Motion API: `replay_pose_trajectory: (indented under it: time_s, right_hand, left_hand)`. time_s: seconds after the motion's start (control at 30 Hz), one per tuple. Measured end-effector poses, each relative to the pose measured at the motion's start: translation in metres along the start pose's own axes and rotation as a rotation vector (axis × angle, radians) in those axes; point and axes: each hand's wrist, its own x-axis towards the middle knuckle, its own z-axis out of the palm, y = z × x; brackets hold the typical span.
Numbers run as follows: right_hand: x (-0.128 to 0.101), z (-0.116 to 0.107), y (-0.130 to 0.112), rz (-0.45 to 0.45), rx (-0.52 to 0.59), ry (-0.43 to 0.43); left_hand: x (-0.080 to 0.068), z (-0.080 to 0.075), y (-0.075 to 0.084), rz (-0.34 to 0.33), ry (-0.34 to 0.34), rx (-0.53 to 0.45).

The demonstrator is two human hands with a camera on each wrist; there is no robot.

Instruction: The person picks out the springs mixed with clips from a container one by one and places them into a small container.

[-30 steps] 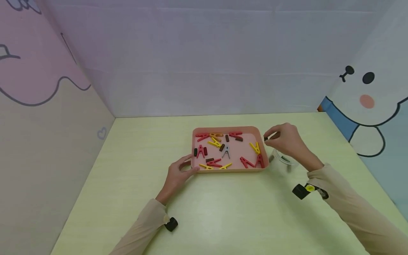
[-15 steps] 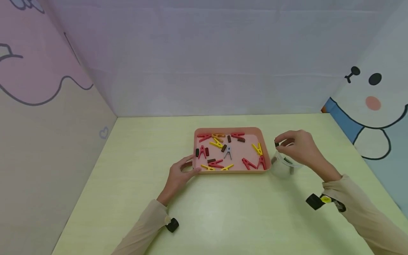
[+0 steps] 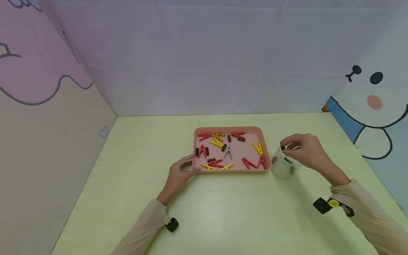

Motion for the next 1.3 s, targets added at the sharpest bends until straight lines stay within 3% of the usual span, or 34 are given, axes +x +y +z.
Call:
replay_pose_trajectory:
  time_s: [1.3]
  right_hand:
    - [-0.010, 0.010, 0.017, 0.034, -0.003, -0.076]
  left_hand:
    - [-0.001, -0.001, 0.001, 0.011, 0.012, 0.008]
